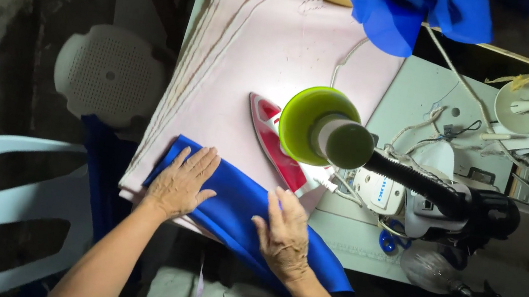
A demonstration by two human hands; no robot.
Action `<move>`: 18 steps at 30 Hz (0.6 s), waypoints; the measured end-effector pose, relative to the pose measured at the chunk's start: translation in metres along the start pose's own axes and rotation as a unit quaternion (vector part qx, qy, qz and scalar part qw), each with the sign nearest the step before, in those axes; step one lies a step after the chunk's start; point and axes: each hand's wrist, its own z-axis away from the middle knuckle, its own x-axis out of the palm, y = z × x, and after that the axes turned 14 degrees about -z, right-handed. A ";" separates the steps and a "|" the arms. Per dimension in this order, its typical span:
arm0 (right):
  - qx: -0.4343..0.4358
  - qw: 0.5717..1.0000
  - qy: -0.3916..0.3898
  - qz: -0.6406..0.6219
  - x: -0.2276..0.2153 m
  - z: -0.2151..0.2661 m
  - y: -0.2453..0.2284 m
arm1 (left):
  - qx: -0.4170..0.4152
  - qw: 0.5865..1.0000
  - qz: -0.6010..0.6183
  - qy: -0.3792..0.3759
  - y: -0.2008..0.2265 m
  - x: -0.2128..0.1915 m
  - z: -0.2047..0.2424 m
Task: A person is using a hand iron to press and smooth blue fabric pieces on a workbench.
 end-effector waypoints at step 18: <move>-0.029 0.988 -0.148 0.020 0.085 0.012 0.003 | 0.014 1.000 -0.020 0.005 0.024 -0.018 0.015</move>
